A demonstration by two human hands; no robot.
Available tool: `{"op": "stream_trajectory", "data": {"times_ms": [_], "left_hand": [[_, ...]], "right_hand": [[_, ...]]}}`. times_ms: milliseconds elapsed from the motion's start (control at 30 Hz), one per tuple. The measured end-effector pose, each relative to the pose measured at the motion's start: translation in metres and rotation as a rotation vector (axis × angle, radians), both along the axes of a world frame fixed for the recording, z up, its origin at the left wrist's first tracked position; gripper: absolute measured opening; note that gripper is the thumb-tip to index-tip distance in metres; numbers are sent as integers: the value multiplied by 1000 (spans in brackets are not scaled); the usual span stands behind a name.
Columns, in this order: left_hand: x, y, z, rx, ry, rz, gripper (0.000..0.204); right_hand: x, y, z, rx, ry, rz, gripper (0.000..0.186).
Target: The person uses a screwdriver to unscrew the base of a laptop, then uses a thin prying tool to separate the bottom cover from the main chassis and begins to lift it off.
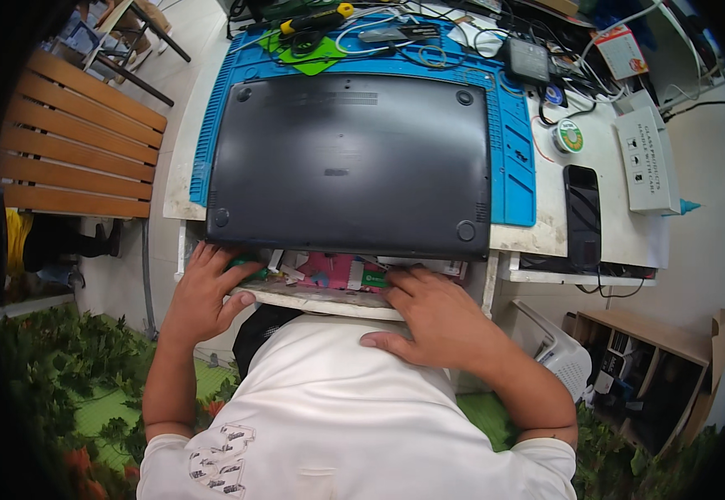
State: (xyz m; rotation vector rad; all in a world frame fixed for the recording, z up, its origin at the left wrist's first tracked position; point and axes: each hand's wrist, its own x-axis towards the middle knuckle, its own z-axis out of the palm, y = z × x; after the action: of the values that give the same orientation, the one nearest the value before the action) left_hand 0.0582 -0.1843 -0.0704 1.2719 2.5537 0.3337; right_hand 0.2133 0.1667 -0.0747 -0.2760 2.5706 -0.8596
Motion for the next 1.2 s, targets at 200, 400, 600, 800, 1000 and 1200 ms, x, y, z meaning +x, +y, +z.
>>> {"op": "stream_trajectory", "data": {"times_ms": [200, 400, 600, 800, 1000, 1200], "left_hand": [[-3, -6, -16, -64, 96, 139, 58], [-11, -12, -23, -22, 84, 201, 62], [-13, -12, -28, 170, 94, 204, 66], [-13, -9, -30, 195, 163, 170, 72], [-12, -9, -28, 178, 125, 183, 71], [-12, -12, -33, 195, 153, 184, 71]], "right_hand": [[-8, -18, -10, 32, 19, 34, 99], [-5, -22, -8, 39, 35, -22, 98], [19, -19, -6, 144, 211, -207, 85], [22, -5, -14, 261, 308, -231, 82], [15, 3, -15, 183, 235, -84, 84], [16, 3, -9, 151, 168, -115, 74]]}}
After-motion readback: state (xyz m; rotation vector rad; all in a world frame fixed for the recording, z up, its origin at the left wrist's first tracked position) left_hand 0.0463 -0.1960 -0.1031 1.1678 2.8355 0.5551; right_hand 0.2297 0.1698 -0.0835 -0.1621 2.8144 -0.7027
